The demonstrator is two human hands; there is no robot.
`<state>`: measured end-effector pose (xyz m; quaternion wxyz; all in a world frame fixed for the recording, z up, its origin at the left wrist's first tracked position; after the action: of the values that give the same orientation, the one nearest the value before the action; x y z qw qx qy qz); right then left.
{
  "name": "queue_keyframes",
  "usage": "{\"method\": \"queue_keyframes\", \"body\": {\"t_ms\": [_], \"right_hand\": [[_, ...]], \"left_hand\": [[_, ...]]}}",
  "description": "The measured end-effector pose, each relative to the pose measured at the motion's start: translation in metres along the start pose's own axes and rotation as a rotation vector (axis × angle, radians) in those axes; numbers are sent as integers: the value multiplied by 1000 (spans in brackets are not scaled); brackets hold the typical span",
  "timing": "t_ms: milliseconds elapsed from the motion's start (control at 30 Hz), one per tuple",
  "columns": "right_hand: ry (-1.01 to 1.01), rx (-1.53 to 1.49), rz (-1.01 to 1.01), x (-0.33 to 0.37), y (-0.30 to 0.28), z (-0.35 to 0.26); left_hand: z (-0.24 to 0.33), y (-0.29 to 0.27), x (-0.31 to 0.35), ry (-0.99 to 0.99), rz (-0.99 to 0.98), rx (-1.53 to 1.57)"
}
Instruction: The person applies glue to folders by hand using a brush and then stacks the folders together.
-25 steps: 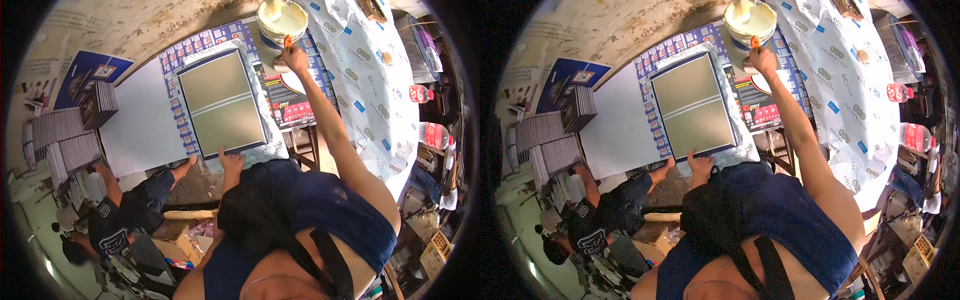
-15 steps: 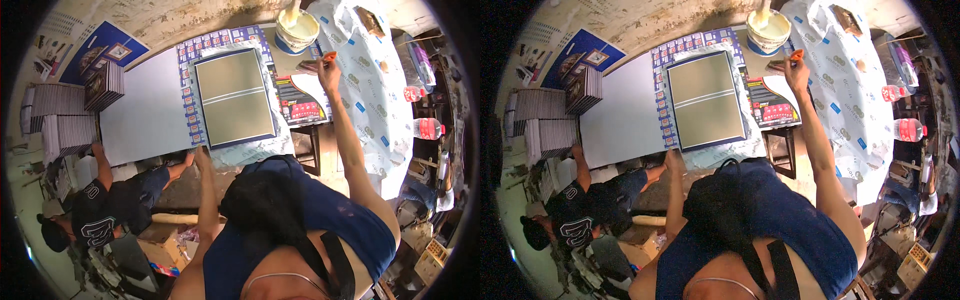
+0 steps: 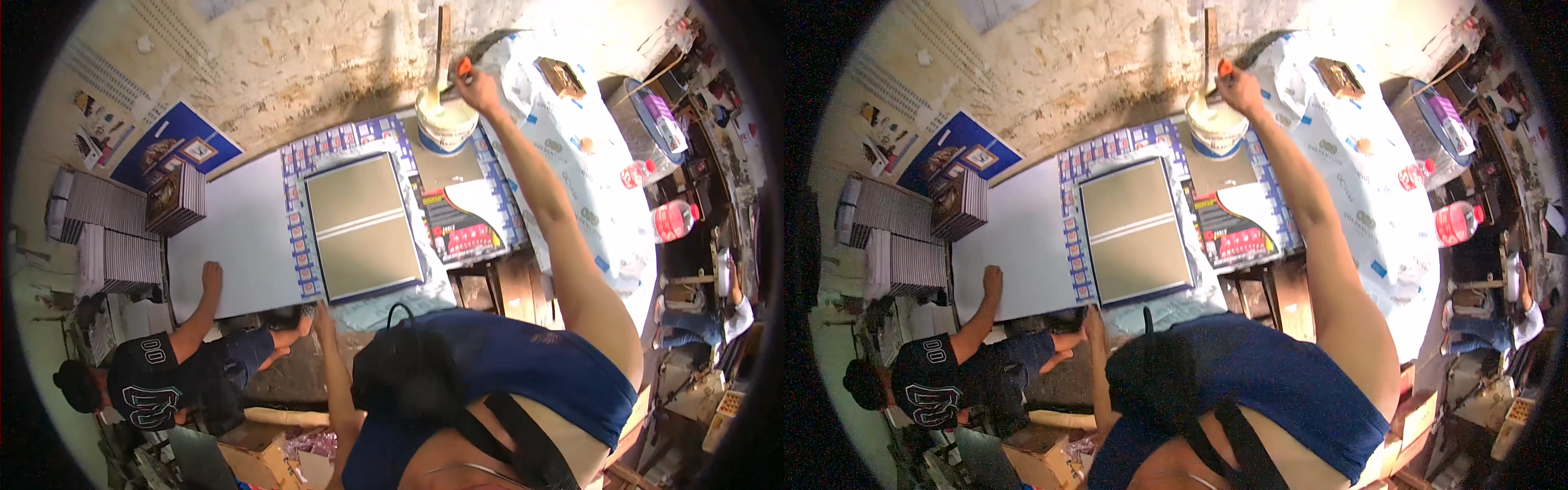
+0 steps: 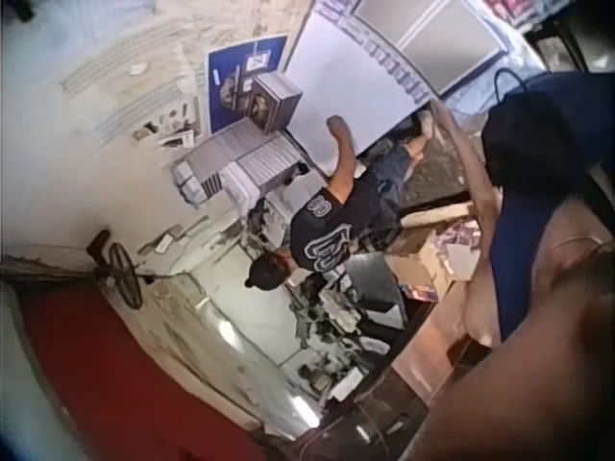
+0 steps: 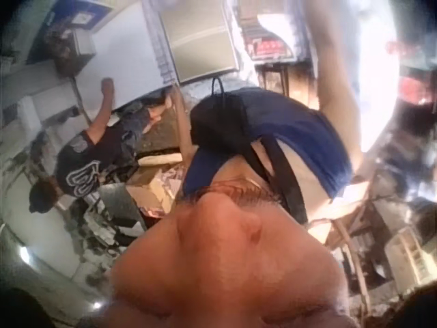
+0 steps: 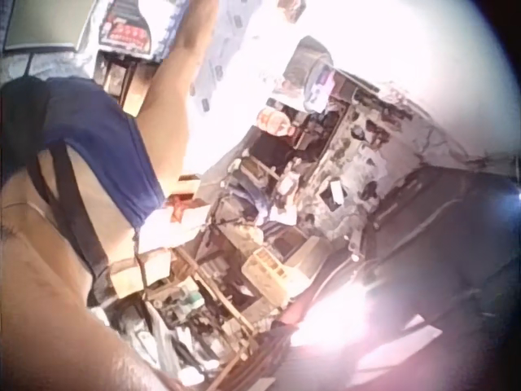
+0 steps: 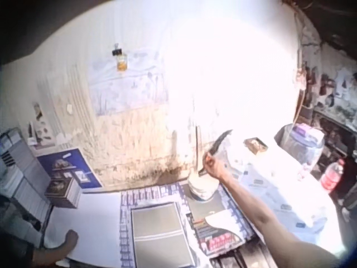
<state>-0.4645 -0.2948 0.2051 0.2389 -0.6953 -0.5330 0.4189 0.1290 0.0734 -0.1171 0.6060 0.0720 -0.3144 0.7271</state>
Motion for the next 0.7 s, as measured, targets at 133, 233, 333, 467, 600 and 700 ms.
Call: {"method": "queue_keyframes", "body": {"t_ms": [133,233,333,467,600,700], "right_hand": [[-3,-24,-99,-30,56,43],[84,-48,-233,-36,98,75],[149,-1,-393,-36,123,97],[108,16,-412,-53,108,107],[47,-35,-374,-80,67,97],[64,-188,-584,-88,52,84]], "left_hand": [[-11,-17,97,460,490,-69],[-24,-12,191,-184,596,-300],[-25,6,239,-414,561,-4],[-20,22,259,-439,612,300],[-14,26,263,-442,647,396],[-8,27,266,-444,648,423]]}}
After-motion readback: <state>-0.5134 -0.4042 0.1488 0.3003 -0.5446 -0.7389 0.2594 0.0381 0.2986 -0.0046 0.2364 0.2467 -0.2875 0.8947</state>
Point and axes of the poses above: each hand's wrist, its own x-axis away from the middle knuckle, its own y-axis out of the palm, z = x × y, the point moved 3 cm from there along -x, towards the middle knuckle, and after that the axes turned 15 degrees about -z, right-handed, at the moved point
